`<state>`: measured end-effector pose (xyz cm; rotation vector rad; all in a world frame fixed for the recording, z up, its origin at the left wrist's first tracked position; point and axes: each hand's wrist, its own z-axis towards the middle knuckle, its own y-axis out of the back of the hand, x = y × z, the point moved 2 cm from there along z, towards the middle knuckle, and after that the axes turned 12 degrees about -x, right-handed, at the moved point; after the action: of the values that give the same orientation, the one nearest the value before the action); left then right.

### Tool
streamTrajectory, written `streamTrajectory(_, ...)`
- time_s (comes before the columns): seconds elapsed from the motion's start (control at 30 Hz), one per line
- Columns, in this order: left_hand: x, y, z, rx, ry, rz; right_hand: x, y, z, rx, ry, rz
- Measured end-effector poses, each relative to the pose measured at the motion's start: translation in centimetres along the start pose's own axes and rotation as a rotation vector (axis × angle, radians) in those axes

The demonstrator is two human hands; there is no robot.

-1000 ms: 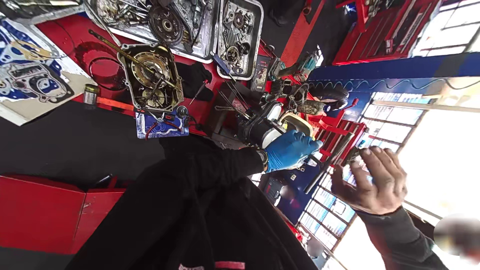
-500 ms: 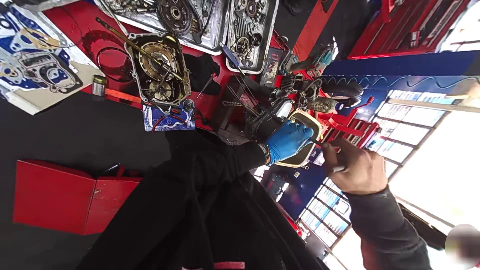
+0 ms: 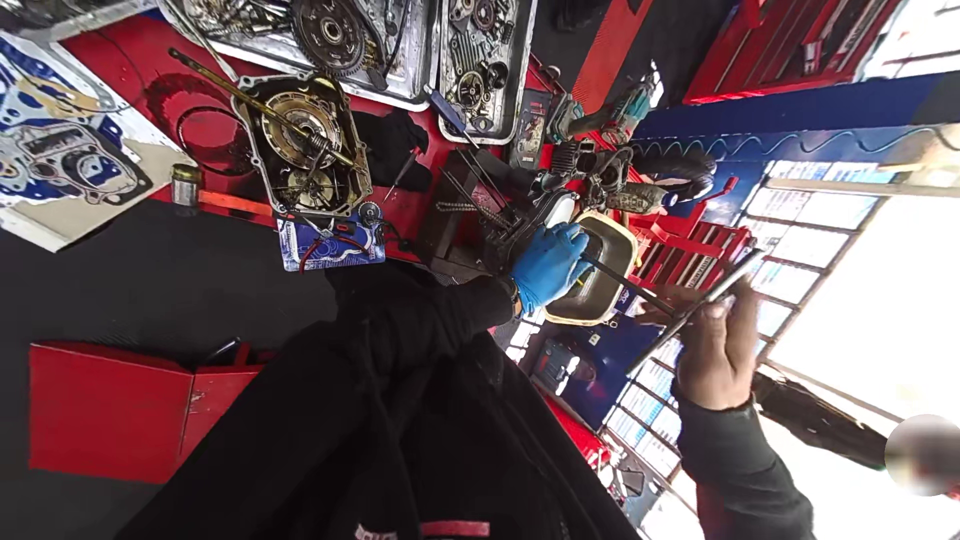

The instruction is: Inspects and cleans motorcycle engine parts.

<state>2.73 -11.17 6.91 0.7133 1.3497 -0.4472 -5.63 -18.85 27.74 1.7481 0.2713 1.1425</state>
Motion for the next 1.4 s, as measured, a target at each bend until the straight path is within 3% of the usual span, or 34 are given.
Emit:
streamTrajectory(0.1,2.5,0.5,-0.9,-0.062,0.098,-0.001,0.9,2.2,-0.8,-0.007,0.590,-0.575)
streamTrajectory(0.17,3.9,0.6,-1.4,-0.125,0.206,0.014,2.0,2.1,-1.0,0.081,0.829,-0.868)
streamTrajectory(0.27,4.6,0.6,-1.5,-0.122,0.371,-0.030,3.0,1.9,-0.8,0.167,0.894,-0.987)
streamTrajectory(0.47,4.8,-0.1,-1.5,-0.108,0.457,-0.085,3.8,2.6,0.0,0.207,1.009,-0.942)
streamTrajectory(0.87,4.8,0.9,-0.9,0.003,0.518,-0.045,1.8,3.1,0.8,0.278,1.054,-0.755)
streamTrajectory(1.03,4.9,0.8,-0.7,-0.008,0.518,-0.048,2.0,3.3,0.9,0.180,1.036,-0.896)
streamTrajectory(1.1,4.9,0.8,-0.7,-0.013,0.519,-0.046,2.3,3.2,1.1,0.106,0.972,-1.020)
streamTrajectory(1.2,4.6,0.8,-0.6,-0.006,0.531,-0.041,3.0,2.9,1.4,0.127,0.728,-1.115)
streamTrajectory(1.4,4.8,0.5,-0.7,-0.029,0.532,-0.035,3.8,2.8,2.1,0.165,0.485,-0.962)
